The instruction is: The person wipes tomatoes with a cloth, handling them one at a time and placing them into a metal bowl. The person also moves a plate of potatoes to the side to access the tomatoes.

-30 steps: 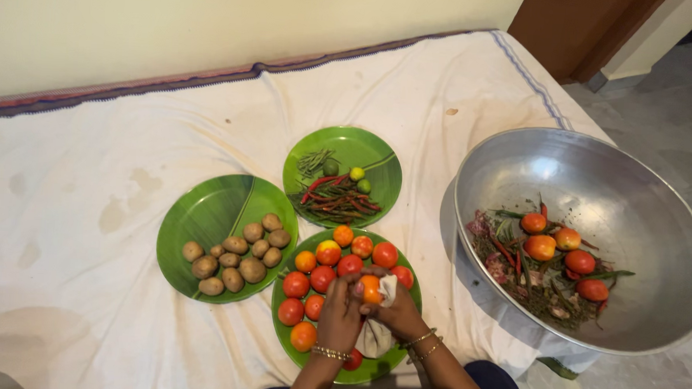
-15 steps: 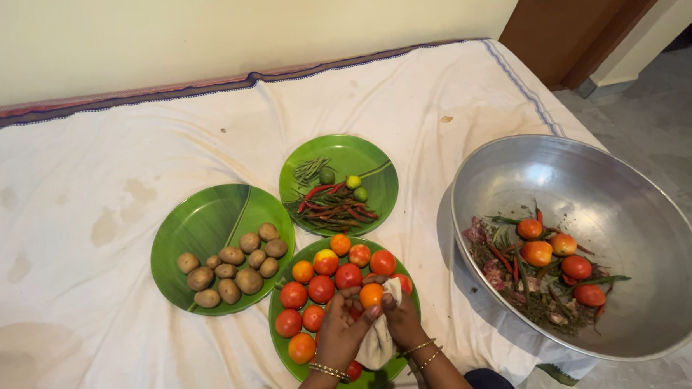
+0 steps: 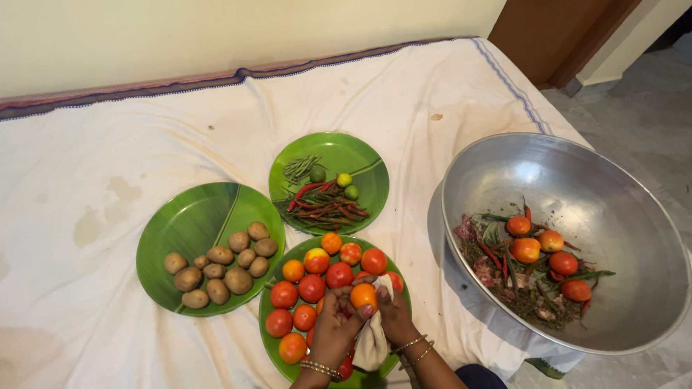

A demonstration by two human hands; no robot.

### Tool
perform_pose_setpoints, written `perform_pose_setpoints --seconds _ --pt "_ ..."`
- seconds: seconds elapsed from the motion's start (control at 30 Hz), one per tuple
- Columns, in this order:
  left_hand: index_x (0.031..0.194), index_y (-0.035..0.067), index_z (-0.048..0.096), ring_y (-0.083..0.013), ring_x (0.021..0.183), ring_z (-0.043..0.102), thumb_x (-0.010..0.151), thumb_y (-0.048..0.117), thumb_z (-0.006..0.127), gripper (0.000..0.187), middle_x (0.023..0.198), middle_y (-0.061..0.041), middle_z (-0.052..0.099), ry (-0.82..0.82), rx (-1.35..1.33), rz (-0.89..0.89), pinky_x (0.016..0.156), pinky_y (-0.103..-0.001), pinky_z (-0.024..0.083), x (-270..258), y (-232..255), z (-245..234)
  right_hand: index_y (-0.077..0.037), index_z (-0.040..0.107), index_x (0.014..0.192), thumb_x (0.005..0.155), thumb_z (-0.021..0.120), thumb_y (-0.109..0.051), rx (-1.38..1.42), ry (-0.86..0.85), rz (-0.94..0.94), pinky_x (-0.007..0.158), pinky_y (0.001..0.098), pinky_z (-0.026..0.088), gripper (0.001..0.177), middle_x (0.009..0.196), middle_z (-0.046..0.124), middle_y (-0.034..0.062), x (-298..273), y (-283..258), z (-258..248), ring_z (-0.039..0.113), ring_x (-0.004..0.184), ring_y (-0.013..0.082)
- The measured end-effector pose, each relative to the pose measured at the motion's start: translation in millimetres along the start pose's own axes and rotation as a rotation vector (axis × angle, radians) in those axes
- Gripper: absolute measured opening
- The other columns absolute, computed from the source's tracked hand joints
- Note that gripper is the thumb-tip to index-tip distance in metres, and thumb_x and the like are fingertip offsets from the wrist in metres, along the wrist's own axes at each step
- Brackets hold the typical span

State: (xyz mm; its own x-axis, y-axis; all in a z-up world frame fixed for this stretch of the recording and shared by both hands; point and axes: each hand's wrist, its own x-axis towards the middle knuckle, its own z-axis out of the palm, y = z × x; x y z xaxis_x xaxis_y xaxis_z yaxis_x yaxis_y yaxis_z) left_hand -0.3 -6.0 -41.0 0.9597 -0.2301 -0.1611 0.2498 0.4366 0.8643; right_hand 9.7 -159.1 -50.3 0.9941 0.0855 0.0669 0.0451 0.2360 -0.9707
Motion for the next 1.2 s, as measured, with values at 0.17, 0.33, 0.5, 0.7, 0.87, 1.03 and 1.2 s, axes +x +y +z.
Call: perform_pose_setpoints --seconds 0.17,0.33,0.5,0.7,0.87,1.03,1.2 --pt "0.132 0.000 0.048 -0.0098 0.077 0.055 0.085 -0.001 0.080 0.057 0.091 -0.006 0.059 -0.035 0.056 0.006 0.071 -0.024 0.050 -1 0 3 0.003 0.061 0.121 0.093 0.052 -0.070 0.021 0.052 0.001 0.087 0.0358 0.057 0.079 0.111 0.070 0.0117 -3 -12 5 0.069 0.099 0.0200" --pt "0.127 0.002 0.051 -0.0059 0.084 0.060 0.081 0.000 0.081 0.055 0.100 -0.004 0.064 -0.023 0.138 0.085 0.076 -0.022 0.054 -13 27 18 0.000 0.060 0.122 0.090 0.052 -0.068 0.050 0.132 0.083 0.087 0.0368 0.059 0.076 0.109 0.072 0.0121 -4 -16 7 0.071 0.098 0.0209" --pt "0.119 -0.001 0.060 -0.0085 0.080 0.067 0.084 0.004 0.077 0.040 0.099 -0.005 0.067 0.100 0.036 0.021 0.073 -0.025 0.057 -16 37 25 -0.004 0.059 0.115 0.091 0.053 -0.064 0.122 0.192 0.099 0.086 0.0351 0.059 0.065 0.105 0.071 0.0096 -1 4 -6 0.070 0.097 0.0188" --pt "0.123 -0.002 0.063 -0.0051 0.080 0.067 0.091 0.015 0.076 0.039 0.101 -0.007 0.070 0.072 0.180 0.013 0.074 -0.021 0.058 -13 31 15 0.002 0.058 0.114 0.107 0.055 -0.060 0.025 0.180 0.052 0.080 0.0341 0.053 0.062 0.101 0.063 0.0129 2 44 -34 0.061 0.091 0.0194" --pt "0.128 0.009 0.065 -0.0099 0.064 0.055 0.080 0.018 0.084 0.052 0.113 -0.005 0.063 0.107 0.661 0.269 0.059 -0.027 0.051 -27 57 21 -0.004 0.058 0.129 0.091 0.059 -0.064 0.033 0.060 0.036 0.093 0.0326 0.054 0.071 0.119 0.068 0.0084 -1 11 -13 0.066 0.106 0.0167" --pt "0.129 0.016 0.064 -0.0130 0.060 0.059 0.076 0.021 0.086 0.057 0.115 -0.004 0.062 0.073 0.900 0.365 0.058 -0.027 0.052 -33 73 32 0.000 0.057 0.133 0.090 0.071 -0.059 0.040 -0.031 -0.030 0.096 0.0350 0.053 0.075 0.121 0.066 0.0117 -3 -12 -5 0.064 0.110 0.0192" --pt "0.125 0.016 0.069 -0.0121 0.058 0.058 0.074 0.020 0.088 0.054 0.111 -0.002 0.065 0.048 0.826 0.310 0.057 -0.028 0.052 -33 69 31 -0.005 0.063 0.114 0.088 0.059 -0.064 0.063 0.099 0.101 0.086 0.0330 0.057 0.066 0.107 0.071 0.0090 -4 -13 -10 0.069 0.097 0.0176"
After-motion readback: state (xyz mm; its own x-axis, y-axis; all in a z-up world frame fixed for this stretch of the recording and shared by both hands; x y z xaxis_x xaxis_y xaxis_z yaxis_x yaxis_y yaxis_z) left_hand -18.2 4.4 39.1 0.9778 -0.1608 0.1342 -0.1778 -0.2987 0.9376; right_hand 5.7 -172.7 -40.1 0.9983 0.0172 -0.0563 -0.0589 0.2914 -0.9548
